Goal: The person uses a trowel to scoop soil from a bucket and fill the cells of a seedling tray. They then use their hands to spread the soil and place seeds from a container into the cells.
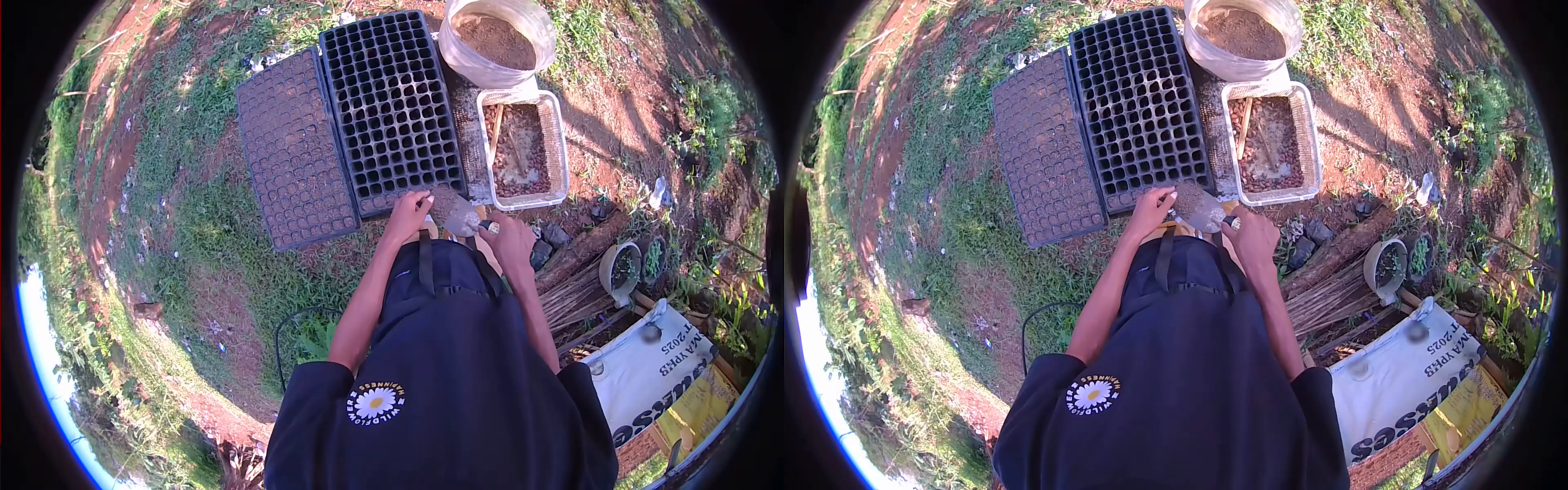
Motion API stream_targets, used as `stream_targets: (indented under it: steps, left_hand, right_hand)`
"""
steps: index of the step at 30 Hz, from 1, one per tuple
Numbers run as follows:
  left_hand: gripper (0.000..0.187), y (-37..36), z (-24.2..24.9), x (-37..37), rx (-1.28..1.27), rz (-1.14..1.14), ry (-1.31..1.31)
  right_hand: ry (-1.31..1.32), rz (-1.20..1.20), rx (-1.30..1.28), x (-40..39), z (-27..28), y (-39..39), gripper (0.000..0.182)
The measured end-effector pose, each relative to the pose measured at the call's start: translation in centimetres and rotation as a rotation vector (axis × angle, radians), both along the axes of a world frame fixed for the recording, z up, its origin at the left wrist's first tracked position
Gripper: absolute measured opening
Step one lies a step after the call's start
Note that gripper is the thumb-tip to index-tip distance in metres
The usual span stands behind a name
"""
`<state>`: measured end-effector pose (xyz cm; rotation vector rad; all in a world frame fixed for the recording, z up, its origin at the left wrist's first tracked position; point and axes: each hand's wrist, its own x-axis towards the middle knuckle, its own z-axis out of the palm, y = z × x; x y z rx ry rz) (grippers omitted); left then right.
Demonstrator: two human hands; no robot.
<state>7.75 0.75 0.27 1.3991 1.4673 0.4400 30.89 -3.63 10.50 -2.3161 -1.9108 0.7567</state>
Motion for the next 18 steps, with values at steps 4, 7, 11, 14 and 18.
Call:
stream_targets:
  steps: [4,7,11,14,18]
  left_hand:
    - [0.041,-0.2,-0.3,-0.1,0.027,-0.009,0.003]
    - [0.041,-0.2,-0.6,-0.2,0.018,-0.020,0.002]
    - [0.041,-0.1,0.0,-0.1,-0.010,-0.022,-0.002]
    - [0.041,0.1,0.6,0.0,-0.066,-0.016,-0.014]
    - [0.042,0.1,0.8,-0.1,-0.081,-0.045,0.007]
  right_hand:
    - [-0.002,0.005,0.015,0.1,0.0,-0.1,0.032]
    - [0.015,0.000,0.023,0.2,-0.1,-0.2,0.033]
    - [0.017,0.011,0.017,0.3,0.0,-0.2,0.033]
    - [0.006,0.016,-0.003,0.5,0.0,-0.2,0.033]
    - [0.003,0.000,-0.036,0.4,0.5,-0.1,0.032]
